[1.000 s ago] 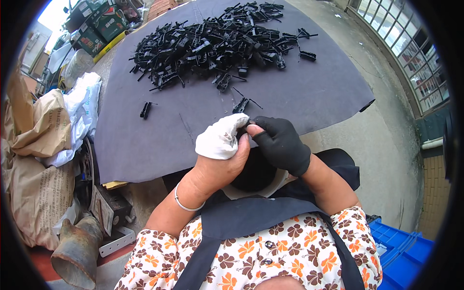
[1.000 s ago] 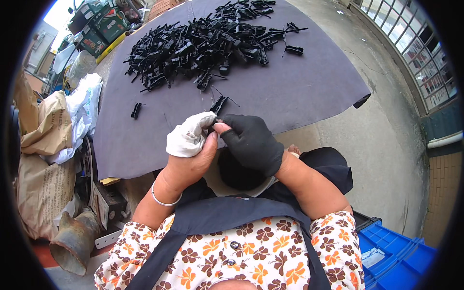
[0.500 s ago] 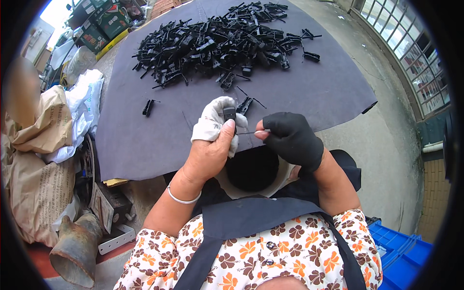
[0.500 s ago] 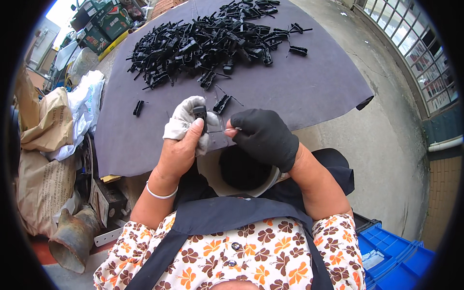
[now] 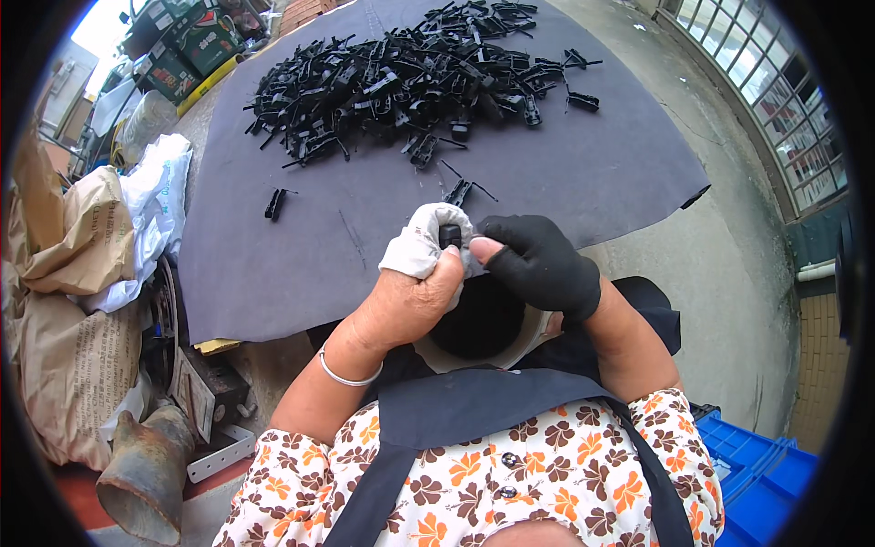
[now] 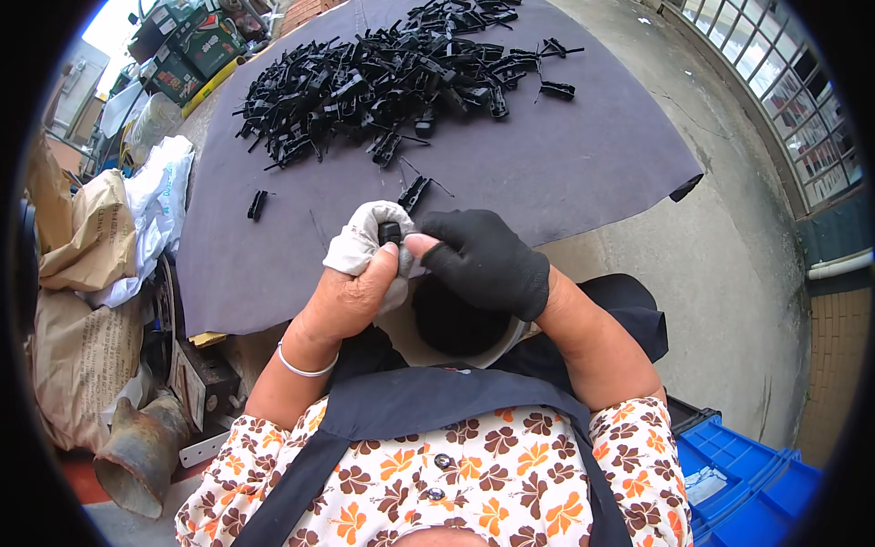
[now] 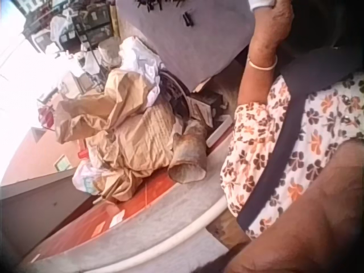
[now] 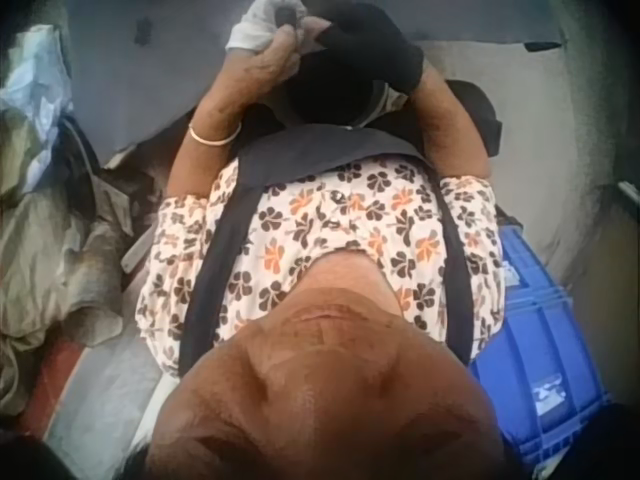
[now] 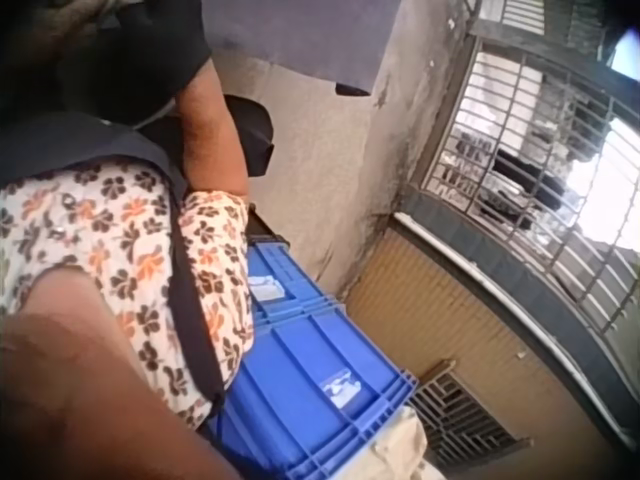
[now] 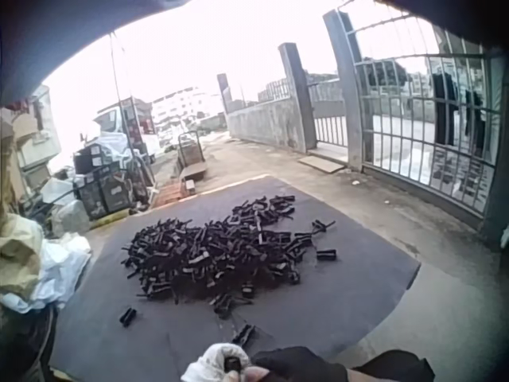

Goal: Assembling small black plastic components by manually inserting metal pins.

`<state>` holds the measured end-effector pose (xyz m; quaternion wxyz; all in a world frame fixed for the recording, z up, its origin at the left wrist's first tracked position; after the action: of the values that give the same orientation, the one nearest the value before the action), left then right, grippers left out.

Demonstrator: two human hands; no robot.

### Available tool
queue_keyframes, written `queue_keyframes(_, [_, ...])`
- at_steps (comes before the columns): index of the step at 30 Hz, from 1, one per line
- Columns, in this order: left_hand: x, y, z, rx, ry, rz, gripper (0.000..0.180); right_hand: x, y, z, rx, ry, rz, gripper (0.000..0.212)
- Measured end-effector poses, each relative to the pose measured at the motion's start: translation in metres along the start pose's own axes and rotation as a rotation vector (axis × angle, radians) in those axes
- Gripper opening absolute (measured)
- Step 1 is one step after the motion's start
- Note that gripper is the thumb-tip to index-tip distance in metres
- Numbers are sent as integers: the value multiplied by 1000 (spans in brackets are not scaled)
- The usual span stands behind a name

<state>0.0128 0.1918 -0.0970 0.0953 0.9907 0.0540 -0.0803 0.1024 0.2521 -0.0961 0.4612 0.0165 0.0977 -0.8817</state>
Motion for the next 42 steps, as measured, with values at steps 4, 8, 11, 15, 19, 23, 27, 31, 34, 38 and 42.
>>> queue_keyframes(4, [1,0,-12,243,-327,-96,21,3,-1,1,31,51,-36,21])
queue_keyframes(8, [2,17,-35,478,-607,-257,21,13,1,-5,-23,16,-70,21])
queue_keyframes(11, [0,26,-37,416,-631,-246,24,11,0,3,-45,37,25,21])
queue_keyframes(15, [8,25,-35,229,-948,15,38,-24,-4,17,-48,575,-136,17])
queue_keyframes(19, [-7,24,-41,377,-1091,-185,27,-32,-15,-6,-47,967,-283,13])
queue_keyframes(23, [-16,24,-65,590,-1123,-343,28,-38,-7,10,-223,860,-337,12])
queue_keyframes(27, [21,18,-76,666,-1141,108,41,-36,0,11,-206,401,-119,10])
queue_keyframes(31, [23,28,-69,776,-752,184,29,-16,0,-2,38,18,149,11])
queue_keyframes(34, [-1,10,-41,238,-153,142,28,-27,1,2,76,-187,-82,11])
queue_keyframes(38, [-26,-3,-25,351,-69,-255,21,-21,10,17,-180,108,-155,29])
queue_keyframes(42, [-15,-7,-10,257,-108,-251,22,11,18,49,-579,424,-186,24])
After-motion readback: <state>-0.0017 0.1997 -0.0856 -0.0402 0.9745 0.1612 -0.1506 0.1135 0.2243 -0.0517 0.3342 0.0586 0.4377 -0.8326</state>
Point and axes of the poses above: each hand's wrist, its own y-axis away from the middle knuckle, its own x-axis out of the palm, z = x × y, the point moved 9 cm from there along -y, towards the middle knuckle, and after that the axes turned 7 degrees about -y, right-handed, at the moved point
